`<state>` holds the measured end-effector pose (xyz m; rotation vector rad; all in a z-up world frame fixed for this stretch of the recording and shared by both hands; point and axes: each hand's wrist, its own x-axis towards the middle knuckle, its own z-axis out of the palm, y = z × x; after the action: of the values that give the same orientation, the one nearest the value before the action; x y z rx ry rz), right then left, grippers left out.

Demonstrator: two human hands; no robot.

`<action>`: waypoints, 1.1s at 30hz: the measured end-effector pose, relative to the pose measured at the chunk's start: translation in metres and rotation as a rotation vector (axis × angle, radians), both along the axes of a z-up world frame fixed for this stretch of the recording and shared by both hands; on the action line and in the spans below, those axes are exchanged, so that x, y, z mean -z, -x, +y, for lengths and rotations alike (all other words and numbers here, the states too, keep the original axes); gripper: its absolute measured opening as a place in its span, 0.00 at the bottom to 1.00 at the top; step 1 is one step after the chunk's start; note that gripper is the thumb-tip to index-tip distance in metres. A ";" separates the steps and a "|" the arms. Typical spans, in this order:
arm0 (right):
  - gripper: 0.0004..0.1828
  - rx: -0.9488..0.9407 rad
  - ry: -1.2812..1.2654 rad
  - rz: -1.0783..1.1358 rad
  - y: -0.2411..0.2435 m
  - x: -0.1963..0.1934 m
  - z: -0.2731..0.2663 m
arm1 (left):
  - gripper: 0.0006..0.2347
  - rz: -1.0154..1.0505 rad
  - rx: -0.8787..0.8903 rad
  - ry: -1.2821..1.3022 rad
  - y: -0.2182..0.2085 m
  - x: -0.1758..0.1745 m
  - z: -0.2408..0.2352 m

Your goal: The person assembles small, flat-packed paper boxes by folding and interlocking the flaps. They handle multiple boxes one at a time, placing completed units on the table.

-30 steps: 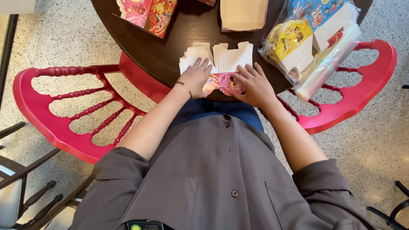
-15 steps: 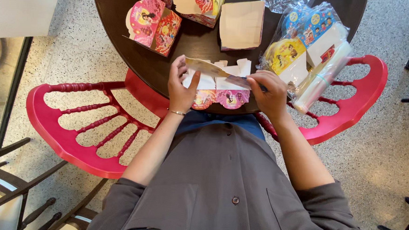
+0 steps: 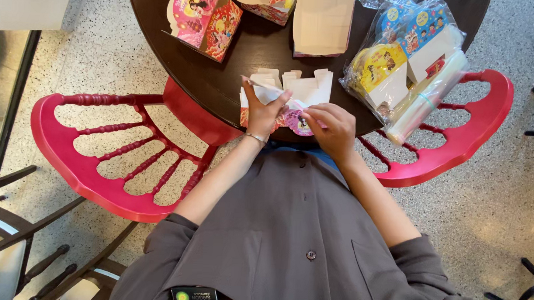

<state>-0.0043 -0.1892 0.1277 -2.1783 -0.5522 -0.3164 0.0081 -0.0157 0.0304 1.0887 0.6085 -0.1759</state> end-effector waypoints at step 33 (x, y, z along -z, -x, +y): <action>0.12 0.051 -0.480 0.940 -0.026 -0.016 -0.023 | 0.52 -0.373 0.106 -0.923 0.004 -0.059 0.043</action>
<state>0.0214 -0.2119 0.1433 -1.6219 0.1111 0.4984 0.0046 0.0271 0.0895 1.9890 0.2760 0.2475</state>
